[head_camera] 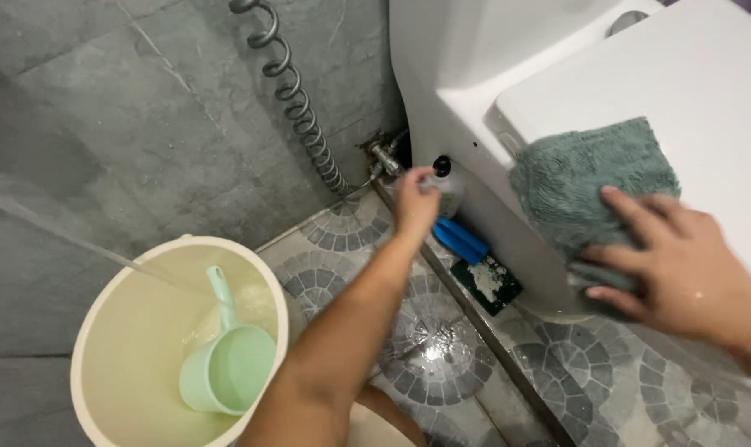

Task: Cleaning the exterior and interior of a toilet using water, a rag, and a scrub brush.

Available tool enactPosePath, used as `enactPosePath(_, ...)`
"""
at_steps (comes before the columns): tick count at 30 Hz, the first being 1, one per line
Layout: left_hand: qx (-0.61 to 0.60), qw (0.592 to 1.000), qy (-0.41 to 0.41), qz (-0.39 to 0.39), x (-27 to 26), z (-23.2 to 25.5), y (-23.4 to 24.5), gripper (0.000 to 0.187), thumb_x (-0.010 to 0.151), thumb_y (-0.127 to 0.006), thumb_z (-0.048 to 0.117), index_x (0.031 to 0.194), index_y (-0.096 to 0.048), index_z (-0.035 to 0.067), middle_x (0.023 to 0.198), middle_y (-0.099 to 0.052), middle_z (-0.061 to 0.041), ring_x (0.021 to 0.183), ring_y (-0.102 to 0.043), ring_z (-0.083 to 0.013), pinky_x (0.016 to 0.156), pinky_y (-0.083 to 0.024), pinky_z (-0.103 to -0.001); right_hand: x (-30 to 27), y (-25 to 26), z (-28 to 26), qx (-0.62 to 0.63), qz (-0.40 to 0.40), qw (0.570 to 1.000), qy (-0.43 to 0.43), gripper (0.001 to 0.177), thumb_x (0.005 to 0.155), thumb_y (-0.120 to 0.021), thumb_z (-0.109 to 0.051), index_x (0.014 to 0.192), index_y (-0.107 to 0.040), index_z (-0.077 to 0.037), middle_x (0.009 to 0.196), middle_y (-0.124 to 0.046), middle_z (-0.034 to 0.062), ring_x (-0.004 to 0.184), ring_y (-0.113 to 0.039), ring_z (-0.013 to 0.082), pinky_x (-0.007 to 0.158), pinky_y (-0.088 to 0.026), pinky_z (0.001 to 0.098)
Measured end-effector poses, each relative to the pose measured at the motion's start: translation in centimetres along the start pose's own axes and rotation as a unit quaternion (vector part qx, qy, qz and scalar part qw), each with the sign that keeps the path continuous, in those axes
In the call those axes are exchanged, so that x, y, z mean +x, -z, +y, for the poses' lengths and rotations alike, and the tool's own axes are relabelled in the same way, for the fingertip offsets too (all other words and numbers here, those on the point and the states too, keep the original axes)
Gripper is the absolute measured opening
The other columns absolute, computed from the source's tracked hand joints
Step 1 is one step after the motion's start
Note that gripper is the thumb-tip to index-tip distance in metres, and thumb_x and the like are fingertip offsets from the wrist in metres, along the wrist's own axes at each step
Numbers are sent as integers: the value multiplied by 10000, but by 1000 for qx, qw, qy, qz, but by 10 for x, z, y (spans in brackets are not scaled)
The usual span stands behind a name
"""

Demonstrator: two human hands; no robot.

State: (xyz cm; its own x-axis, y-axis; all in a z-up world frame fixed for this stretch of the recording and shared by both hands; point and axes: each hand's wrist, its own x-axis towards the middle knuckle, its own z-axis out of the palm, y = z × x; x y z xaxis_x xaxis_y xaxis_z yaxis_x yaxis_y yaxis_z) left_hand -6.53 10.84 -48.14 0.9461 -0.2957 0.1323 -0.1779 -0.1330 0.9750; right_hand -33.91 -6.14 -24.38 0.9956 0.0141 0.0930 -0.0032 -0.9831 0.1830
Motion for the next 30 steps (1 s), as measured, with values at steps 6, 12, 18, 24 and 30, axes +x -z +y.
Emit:
enactPosePath(6,12,996,7,93,12,-18,-14,405,799,-719,9,1194,-686,92,1228,-654,-139,1132,-643,-303,985,-516,-385,109,29,-56,-121,-222,964,-84,921,772,-745,-632,1560,-318,-425,1706,-47,86,1539,-107,367,1177,-205,633)
enactPosePath(12,46,993,2,112,-23,5,-25,445,762,-741,-1,1191,-667,92,1207,-655,-136,1139,-625,-299,984,-497,-394,183,3,-73,-143,-142,976,-77,1051,670,-864,-530,1562,-347,-327,1700,-83,80,1519,-123,380,1153,-202,629)
enactPosePath(18,-135,988,37,69,-17,-27,-23,439,873,-704,107,1298,-597,92,1201,-665,-109,1092,-644,-234,964,-526,-389,128,-43,-64,-51,34,997,36,382,860,-745,-216,1239,-705,-209,1222,-657,43,1256,-542,287,1101,-418,478)
enactPosePath(24,-271,937,205,-77,-58,22,-27,464,1007,-658,401,1348,-599,92,1284,-655,-62,1150,-603,-189,977,-470,-360,59,-119,-97,363,58,911,-188,360,892,-728,-293,1189,-699,-91,1075,-742,125,1015,-686,304,885,-547,406)
enactPosePath(30,128,975,-45,-176,-71,104,128,359,925,-714,355,1126,-716,57,1022,-738,-151,942,-705,-272,838,-565,-397,50,-194,-103,689,-36,676,-258,478,1022,-570,-400,1315,-659,-34,1134,-729,63,1016,-647,153,905,-515,321)
